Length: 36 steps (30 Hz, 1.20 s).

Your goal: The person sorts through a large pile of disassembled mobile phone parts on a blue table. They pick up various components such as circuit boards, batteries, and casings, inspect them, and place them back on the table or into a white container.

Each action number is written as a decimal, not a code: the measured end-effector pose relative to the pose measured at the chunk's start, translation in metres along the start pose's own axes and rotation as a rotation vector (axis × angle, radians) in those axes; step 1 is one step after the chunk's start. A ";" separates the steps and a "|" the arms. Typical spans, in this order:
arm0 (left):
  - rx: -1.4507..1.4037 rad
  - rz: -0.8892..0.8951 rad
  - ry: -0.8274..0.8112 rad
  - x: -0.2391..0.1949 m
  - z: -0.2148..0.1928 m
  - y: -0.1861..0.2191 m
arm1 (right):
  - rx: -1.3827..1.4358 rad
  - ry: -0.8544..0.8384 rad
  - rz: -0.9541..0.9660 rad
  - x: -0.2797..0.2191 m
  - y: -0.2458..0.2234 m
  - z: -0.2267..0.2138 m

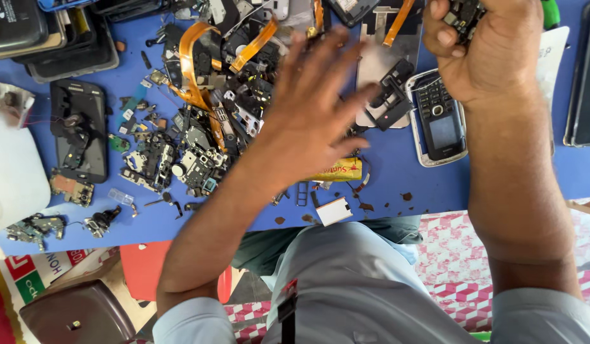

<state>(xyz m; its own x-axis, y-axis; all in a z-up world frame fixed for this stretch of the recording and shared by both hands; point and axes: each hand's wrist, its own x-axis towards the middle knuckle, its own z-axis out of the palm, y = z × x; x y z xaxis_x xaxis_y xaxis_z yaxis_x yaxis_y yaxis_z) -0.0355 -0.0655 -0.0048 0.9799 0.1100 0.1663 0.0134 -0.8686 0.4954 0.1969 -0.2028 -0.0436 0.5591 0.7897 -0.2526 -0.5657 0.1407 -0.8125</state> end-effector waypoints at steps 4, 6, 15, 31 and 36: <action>0.270 0.106 0.066 0.004 0.032 0.018 | 0.009 -0.039 -0.016 0.002 0.003 -0.002; 0.286 0.118 0.030 0.002 0.035 0.016 | 0.003 -0.032 0.001 0.000 0.004 -0.001; -0.021 0.012 0.152 -0.003 0.002 -0.013 | -0.020 -0.023 -0.003 0.002 0.008 -0.012; -0.038 -0.106 0.157 -0.024 -0.035 -0.036 | 0.047 0.006 0.130 0.003 0.023 -0.006; -0.055 -0.096 0.035 -0.035 -0.034 -0.041 | 0.025 -0.033 0.252 0.000 0.016 0.020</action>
<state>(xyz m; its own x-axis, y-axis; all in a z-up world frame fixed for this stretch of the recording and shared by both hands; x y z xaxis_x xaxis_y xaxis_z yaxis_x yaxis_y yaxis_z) -0.0770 -0.0173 -0.0025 0.9671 0.2088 0.1451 0.0947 -0.8254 0.5565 0.1756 -0.1890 -0.0465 0.3784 0.8209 -0.4277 -0.6998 -0.0487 -0.7127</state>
